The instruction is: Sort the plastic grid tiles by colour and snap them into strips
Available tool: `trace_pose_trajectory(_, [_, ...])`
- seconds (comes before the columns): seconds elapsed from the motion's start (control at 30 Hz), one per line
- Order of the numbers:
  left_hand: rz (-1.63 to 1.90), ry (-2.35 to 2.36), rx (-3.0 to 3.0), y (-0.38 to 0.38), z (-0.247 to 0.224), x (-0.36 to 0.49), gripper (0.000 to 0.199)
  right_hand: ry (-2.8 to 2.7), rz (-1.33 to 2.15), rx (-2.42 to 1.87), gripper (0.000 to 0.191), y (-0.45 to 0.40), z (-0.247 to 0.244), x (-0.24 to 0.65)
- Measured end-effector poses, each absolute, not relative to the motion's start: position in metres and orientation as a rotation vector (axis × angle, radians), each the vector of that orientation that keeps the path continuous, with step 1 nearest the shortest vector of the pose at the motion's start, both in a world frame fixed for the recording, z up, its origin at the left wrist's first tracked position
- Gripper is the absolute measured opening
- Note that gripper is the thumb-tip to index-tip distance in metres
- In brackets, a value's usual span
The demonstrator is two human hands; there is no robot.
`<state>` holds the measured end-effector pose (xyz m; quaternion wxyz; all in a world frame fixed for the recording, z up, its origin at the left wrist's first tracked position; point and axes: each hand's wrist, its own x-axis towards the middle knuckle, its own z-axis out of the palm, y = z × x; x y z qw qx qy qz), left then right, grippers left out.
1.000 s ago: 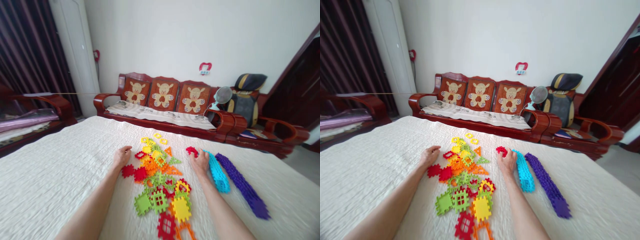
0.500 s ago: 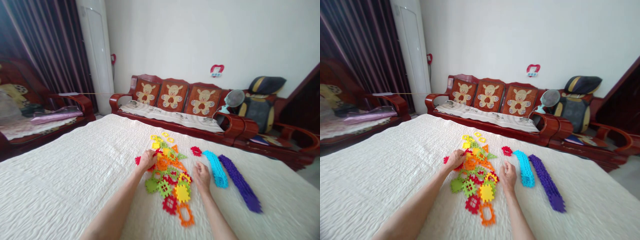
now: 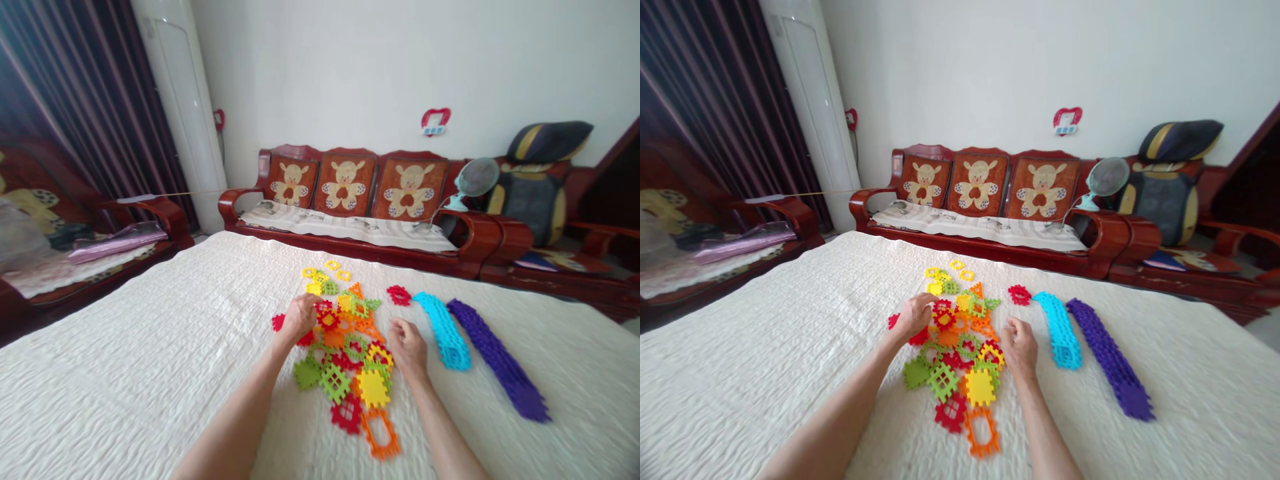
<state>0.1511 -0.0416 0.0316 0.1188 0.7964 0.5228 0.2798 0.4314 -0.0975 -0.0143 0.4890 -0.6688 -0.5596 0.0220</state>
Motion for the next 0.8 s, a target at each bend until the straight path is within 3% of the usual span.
trace_pose_trajectory(0.37, [0.572, 1.771, 2.256, -0.018, 0.022, 0.179, 0.028, -1.410, 0.057, -1.653, 0.036, -0.097, -0.010, 0.428])
trace_pose_trajectory(0.63, [0.666, 1.640, 2.044, -0.018, 0.036, 0.164, 0.016, -1.397, 0.093, -1.646, 0.035, -0.097, -0.009, 0.426])
trace_pose_trajectory(0.8, [0.831, 1.549, 1.888, -0.008, 0.046, 0.147, 0.022, -1.333, 0.106, -1.588, 0.036, -0.095, -0.008, 0.427])
